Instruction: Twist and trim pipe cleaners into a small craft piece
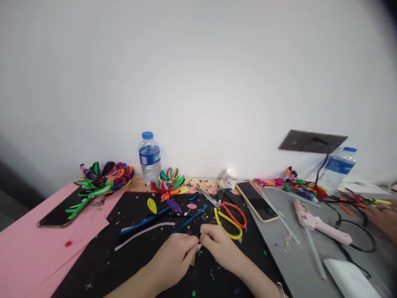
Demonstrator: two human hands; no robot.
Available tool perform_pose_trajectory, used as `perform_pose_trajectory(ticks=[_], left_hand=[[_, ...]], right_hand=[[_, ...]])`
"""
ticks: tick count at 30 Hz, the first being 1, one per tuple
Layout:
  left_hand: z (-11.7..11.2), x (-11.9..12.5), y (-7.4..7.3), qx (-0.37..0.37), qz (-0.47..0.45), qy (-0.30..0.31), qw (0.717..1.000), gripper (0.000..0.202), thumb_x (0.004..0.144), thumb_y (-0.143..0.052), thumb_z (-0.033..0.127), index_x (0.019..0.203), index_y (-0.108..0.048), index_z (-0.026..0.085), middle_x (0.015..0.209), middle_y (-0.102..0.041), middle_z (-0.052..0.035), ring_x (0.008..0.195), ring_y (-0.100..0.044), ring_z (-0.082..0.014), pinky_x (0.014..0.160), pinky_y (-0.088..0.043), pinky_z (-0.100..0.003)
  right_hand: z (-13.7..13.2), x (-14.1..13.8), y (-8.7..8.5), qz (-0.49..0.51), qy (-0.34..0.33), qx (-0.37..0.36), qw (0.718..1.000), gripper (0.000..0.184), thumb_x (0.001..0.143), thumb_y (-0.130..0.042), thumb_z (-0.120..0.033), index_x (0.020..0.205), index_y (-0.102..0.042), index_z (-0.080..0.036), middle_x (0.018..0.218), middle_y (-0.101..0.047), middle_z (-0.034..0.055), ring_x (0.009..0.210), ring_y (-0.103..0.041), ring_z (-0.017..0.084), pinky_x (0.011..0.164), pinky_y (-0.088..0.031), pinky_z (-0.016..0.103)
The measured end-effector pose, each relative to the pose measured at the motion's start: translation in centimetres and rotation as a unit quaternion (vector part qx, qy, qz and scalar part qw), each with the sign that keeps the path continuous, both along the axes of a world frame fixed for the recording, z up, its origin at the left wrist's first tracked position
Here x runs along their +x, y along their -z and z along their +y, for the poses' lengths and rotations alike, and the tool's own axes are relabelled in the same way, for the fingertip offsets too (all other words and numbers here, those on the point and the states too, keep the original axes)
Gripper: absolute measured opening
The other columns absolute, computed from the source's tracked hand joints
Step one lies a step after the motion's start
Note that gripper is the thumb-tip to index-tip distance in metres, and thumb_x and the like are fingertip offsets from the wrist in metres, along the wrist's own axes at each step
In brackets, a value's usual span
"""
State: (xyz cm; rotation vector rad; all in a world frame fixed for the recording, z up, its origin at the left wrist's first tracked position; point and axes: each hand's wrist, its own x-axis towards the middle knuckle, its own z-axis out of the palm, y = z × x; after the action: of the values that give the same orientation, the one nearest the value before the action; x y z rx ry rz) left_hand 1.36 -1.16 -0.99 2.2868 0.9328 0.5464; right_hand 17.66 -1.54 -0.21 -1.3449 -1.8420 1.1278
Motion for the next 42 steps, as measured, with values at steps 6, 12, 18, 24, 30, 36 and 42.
perform_pose_trajectory(ticks=[6, 12, 18, 24, 30, 36, 42], left_hand=[[0.2, 0.0, -0.2, -0.035, -0.04, 0.0, 0.999, 0.035, 0.087, -0.033, 0.017, 0.055, -0.048, 0.016, 0.054, -0.058, 0.0009, 0.054, -0.055, -0.0091, 0.058, -0.036, -0.017], [0.6, 0.2, -0.6, -0.202, -0.132, 0.004, 0.97, 0.032, 0.087, -0.036, 0.026, 0.063, -0.054, 0.014, 0.051, -0.061, 0.0, 0.049, -0.056, -0.0108, 0.055, -0.041, -0.019], [0.8, 0.5, -0.5, -0.37, -0.259, 0.013, 0.892, 0.033, 0.083, -0.044, 0.038, 0.067, -0.056, 0.012, 0.047, -0.056, 0.0006, 0.043, -0.05, -0.0104, 0.049, -0.039, -0.02], [0.5, 0.5, -0.2, -0.511, -0.336, 0.029, 0.791, 0.03, 0.081, -0.05, 0.036, 0.064, -0.055, 0.011, 0.043, -0.051, 0.0015, 0.038, -0.045, -0.0084, 0.043, -0.033, -0.018], [0.5, 0.4, -0.3, -0.533, -0.332, 0.03, 0.778, 0.028, 0.081, -0.049, 0.035, 0.066, -0.054, 0.012, 0.042, -0.049, 0.0026, 0.036, -0.043, -0.008, 0.041, -0.032, -0.018], [0.9, 0.2, -1.1, -0.229, -0.175, 0.015, 0.958, 0.038, 0.088, -0.037, 0.032, 0.058, -0.053, 0.014, 0.051, -0.057, -0.001, 0.05, -0.053, -0.0111, 0.057, -0.038, -0.021], [0.5, -0.5, -0.5, 0.029, -0.015, 0.034, 0.999, 0.033, 0.088, -0.03, 0.017, 0.064, -0.051, 0.017, 0.063, -0.057, -0.0013, 0.062, -0.053, -0.0127, 0.061, -0.034, -0.021]], right_hand=[[-0.2, 0.0, -0.4, 0.034, 0.0, -0.008, 0.999, 0.024, 0.081, -0.04, -0.016, 0.057, -0.033, -0.018, 0.055, -0.031, -0.0062, 0.053, -0.029, 0.008, 0.048, -0.023, 0.021], [0.0, 0.1, -0.3, 0.076, 0.005, -0.029, 0.997, 0.022, 0.083, -0.043, -0.02, 0.061, -0.039, -0.018, 0.052, -0.037, -0.006, 0.049, -0.03, 0.008, 0.046, -0.021, 0.021], [-0.3, 0.1, -0.1, 0.113, 0.005, 0.005, 0.994, 0.026, 0.087, -0.041, -0.026, 0.062, -0.041, -0.017, 0.055, -0.042, -0.0043, 0.052, -0.034, 0.009, 0.048, -0.023, 0.022], [-0.5, 0.0, -0.1, 0.171, -0.008, 0.017, 0.985, 0.028, 0.086, -0.045, -0.034, 0.063, -0.041, -0.017, 0.055, -0.032, -0.0059, 0.052, -0.028, 0.009, 0.048, -0.021, 0.022], [-0.2, -0.1, 0.2, 0.248, -0.022, -0.04, 0.968, 0.032, 0.082, -0.049, -0.043, 0.065, -0.044, -0.017, 0.051, -0.037, -0.0063, 0.047, -0.03, 0.007, 0.045, -0.021, 0.02], [0.4, 0.0, 1.0, 0.238, 0.041, -0.134, 0.961, 0.041, 0.082, -0.042, -0.051, 0.06, -0.045, -0.017, 0.04, -0.041, -0.006, 0.033, -0.031, 0.005, 0.034, -0.018, 0.018], [0.2, -0.3, 0.8, 0.198, 0.063, -0.2, 0.957, 0.039, 0.081, -0.043, -0.039, 0.049, -0.045, -0.016, 0.036, -0.042, -0.0046, 0.027, -0.031, 0.004, 0.028, -0.018, 0.017]])
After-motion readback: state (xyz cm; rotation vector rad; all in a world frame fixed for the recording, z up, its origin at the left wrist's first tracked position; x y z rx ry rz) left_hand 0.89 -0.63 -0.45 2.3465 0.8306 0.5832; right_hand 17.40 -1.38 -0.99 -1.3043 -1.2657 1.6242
